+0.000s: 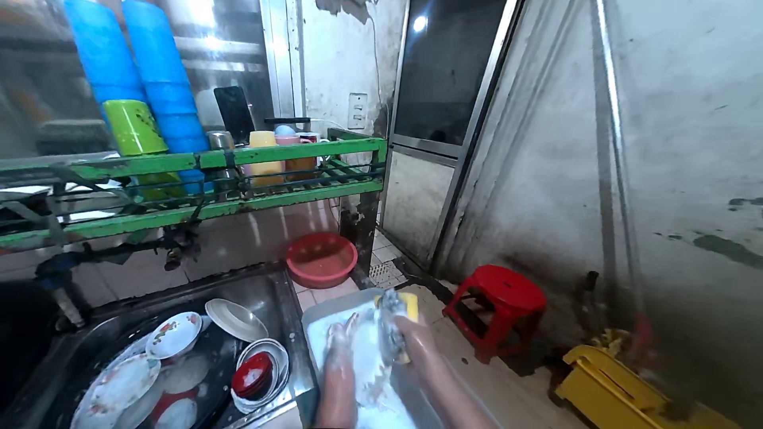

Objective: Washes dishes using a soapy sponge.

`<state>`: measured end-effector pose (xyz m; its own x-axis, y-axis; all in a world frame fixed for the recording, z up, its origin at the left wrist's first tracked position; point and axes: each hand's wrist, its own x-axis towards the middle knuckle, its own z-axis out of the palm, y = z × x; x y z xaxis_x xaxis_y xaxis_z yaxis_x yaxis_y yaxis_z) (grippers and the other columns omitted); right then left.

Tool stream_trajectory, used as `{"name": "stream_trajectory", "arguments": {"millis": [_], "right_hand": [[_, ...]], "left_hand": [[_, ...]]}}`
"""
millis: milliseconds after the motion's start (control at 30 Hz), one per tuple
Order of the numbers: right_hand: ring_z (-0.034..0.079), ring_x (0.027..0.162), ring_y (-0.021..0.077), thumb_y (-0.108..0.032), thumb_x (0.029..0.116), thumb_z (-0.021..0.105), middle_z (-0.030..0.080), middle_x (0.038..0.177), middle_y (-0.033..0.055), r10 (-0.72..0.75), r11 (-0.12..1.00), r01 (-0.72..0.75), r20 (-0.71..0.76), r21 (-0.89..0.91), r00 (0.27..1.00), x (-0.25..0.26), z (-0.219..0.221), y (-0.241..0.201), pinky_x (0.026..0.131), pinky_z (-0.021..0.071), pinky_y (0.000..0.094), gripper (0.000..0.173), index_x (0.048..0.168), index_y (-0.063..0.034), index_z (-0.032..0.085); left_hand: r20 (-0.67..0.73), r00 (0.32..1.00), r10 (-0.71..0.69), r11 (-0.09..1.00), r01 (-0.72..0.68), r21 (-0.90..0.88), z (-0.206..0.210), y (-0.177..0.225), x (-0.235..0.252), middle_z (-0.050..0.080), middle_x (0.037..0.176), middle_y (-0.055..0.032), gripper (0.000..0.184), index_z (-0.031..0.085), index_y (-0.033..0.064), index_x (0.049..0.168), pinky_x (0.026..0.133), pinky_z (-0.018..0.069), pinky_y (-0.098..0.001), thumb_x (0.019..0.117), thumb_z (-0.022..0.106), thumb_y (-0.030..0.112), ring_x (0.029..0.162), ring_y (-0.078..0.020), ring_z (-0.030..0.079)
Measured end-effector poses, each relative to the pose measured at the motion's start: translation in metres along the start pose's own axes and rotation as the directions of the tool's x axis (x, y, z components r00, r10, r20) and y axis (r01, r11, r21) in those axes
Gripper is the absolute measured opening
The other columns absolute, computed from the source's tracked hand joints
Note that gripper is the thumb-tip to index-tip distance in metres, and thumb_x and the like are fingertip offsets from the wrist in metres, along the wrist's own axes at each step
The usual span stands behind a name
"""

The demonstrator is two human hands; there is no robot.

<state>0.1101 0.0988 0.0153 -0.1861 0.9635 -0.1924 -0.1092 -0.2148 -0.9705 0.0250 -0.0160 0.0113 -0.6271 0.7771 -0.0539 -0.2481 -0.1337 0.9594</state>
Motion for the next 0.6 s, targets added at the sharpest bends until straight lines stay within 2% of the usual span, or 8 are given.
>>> {"name": "stream_trajectory", "arguments": {"millis": [67,133,200,267,400,433,533,600], "right_hand": [[0.066,0.085,0.0191,-0.005,0.0941,0.055,0.064,0.107,0.0168,-0.141,0.980,0.144,-0.034,0.135,0.989,-0.006,-0.004,-0.015,0.071,0.0584,0.0368,0.053,0.145,0.0026,0.040],[0.068,0.079,0.0137,-0.010,0.0915,0.052,0.066,0.096,0.0096,-0.223,0.939,0.197,0.060,0.280,0.973,-0.013,-0.015,-0.025,0.069,0.0605,0.0325,0.047,0.136,0.0033,0.043],[0.072,0.077,0.0157,-0.017,0.0837,0.057,0.071,0.090,0.0081,-0.182,0.947,0.104,0.239,0.305,0.954,-0.015,-0.033,-0.023,0.069,0.0631,0.0345,0.051,0.129,0.0015,0.045],[0.072,0.086,0.0195,-0.013,0.0859,0.055,0.071,0.100,0.0133,-0.064,0.992,0.032,0.279,0.119,0.958,-0.011,-0.045,-0.012,0.074,0.0626,0.0374,0.054,0.136,0.0027,0.044],[0.065,0.113,0.0349,-0.011,0.0869,0.074,0.064,0.126,0.0259,-0.007,0.870,0.050,0.091,-0.490,0.996,-0.013,-0.028,0.006,0.099,0.0510,0.0546,0.067,0.148,0.0000,0.048],[0.066,0.113,0.0359,-0.014,0.0836,0.078,0.066,0.123,0.0253,-0.075,0.826,0.148,0.155,-0.543,0.985,-0.027,-0.021,0.007,0.100,0.0511,0.0561,0.070,0.146,0.0000,0.050],[0.067,0.116,0.0291,-0.028,0.0756,0.080,0.070,0.125,0.0169,-0.298,0.692,0.468,0.374,-0.549,0.878,-0.057,-0.009,0.005,0.102,0.0528,0.0506,0.071,0.139,-0.0031,0.060],[0.064,0.118,0.0307,-0.016,0.0804,0.078,0.065,0.128,0.0236,-0.203,0.796,0.335,0.298,-0.505,0.933,-0.044,-0.015,-0.004,0.104,0.0512,0.0482,0.073,0.145,0.0047,0.050]], "left_hand": [[-0.065,0.960,-0.273,0.960,0.267,-0.083,-0.011,0.005,0.012,0.052,0.146,-0.0213,0.068,0.038,0.0101,0.156,0.093,0.0538,-0.0542,0.1099,0.013,0.055,0.125,-0.0340,0.059],[0.037,0.854,-0.520,0.826,0.513,-0.236,-0.026,0.007,0.024,0.055,0.136,-0.0281,0.066,0.036,0.0113,0.153,0.080,0.0539,-0.0620,0.1086,0.020,0.057,0.111,-0.0461,0.063],[0.080,0.814,-0.576,0.723,0.553,-0.415,-0.032,0.014,0.028,0.064,0.120,-0.0294,0.044,0.047,0.0016,0.139,0.078,0.0587,-0.0562,0.1079,0.035,0.032,0.100,-0.0436,0.069],[0.018,0.851,-0.526,0.716,0.454,-0.530,-0.028,0.025,0.028,0.066,0.104,-0.0235,0.024,0.053,-0.0024,0.121,0.074,0.0597,-0.0497,0.0999,0.045,0.005,0.089,-0.0340,0.068],[0.206,0.869,-0.450,0.843,0.490,-0.222,-0.009,0.018,0.006,0.068,0.109,-0.0176,0.047,0.053,-0.0024,0.127,0.079,0.0604,-0.0447,0.0824,0.049,-0.018,0.095,-0.0259,0.070],[0.248,0.855,-0.455,0.870,0.487,-0.082,-0.006,0.011,0.000,0.068,0.109,-0.0152,0.048,0.054,-0.0021,0.125,0.080,0.0599,-0.0428,0.0804,0.051,-0.018,0.095,-0.0231,0.069],[0.220,0.838,-0.499,0.866,0.471,0.169,0.000,0.005,-0.016,0.065,0.096,-0.0042,0.027,0.055,0.0053,0.118,0.075,0.0565,-0.0317,0.0952,0.053,-0.008,0.086,-0.0119,0.065],[0.206,0.845,-0.494,0.862,0.445,0.241,0.004,0.011,-0.022,0.061,0.123,-0.0136,0.059,0.046,0.0027,0.141,0.084,0.0551,-0.0367,0.0854,0.054,-0.017,0.104,-0.0189,0.063]]}}
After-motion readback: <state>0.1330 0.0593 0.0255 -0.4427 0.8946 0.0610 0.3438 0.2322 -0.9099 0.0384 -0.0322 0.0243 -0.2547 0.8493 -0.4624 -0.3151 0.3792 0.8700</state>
